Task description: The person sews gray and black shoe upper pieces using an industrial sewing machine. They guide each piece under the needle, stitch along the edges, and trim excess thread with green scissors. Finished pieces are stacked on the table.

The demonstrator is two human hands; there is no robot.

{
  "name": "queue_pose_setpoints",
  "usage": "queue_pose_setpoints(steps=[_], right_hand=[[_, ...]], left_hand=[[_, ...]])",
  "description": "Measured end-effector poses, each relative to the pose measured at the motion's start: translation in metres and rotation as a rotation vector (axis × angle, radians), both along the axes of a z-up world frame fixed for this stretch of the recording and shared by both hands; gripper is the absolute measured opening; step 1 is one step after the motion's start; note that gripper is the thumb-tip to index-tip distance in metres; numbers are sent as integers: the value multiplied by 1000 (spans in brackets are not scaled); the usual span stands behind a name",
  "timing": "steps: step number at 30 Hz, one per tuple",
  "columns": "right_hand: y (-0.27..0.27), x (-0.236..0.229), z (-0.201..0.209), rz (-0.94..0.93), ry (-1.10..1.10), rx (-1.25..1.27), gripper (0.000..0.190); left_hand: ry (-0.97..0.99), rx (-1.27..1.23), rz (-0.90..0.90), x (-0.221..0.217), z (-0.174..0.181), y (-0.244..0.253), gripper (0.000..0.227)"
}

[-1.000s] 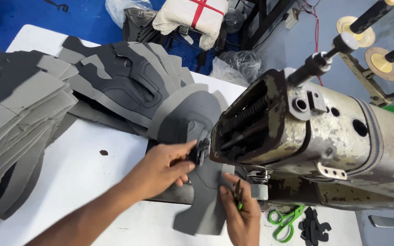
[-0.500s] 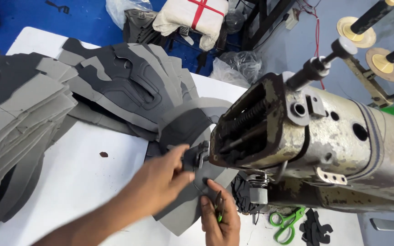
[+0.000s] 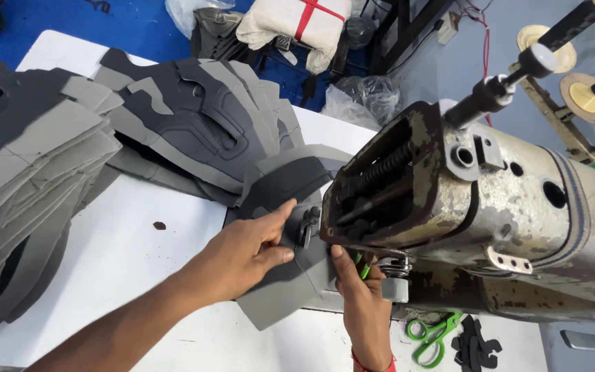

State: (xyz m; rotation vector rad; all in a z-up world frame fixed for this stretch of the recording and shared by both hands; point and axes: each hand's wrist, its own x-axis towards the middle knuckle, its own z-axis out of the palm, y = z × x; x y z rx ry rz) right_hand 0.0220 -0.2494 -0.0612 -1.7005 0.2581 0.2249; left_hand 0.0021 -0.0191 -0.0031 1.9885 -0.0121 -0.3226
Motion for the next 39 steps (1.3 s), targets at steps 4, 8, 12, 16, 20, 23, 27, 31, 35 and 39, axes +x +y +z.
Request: queue_pose_setpoints(steps=[4,8,12,16,20,23,27,31,35,39], right_hand=[[0,3,6,-17,5,-60,24],[-4,3,1,19,-38,-96,30],[2,-9,-3,-20,-57,-22,18],[15,-18,-5,-164,-50,211,16],[19,-22,-10,-164,-101,226,18],[17,-22,-13,-169,-122,239,15],[8,-28,-17,-140,-113,165,18],[-23,-38,-49,25,-55,-25,23],[-65,-10,-70,36,-127,-302,22],[-100,45,-74,116,-554,-690,16]], left_hand=[[-4,74,-39,14,6,2,81],[-106,68,-59,33,-9,8,75],[-176,84,-187,55,1,14,67],[-418,110,-341,82,-5,14,61],[-186,259,-437,92,18,10,48],[-214,351,-443,89,15,10,42],[-539,314,-242,63,13,7,32],[-667,575,-11,27,6,-11,25],[-862,686,104,28,-23,-14,48],[-505,456,154,42,-56,-10,28]])
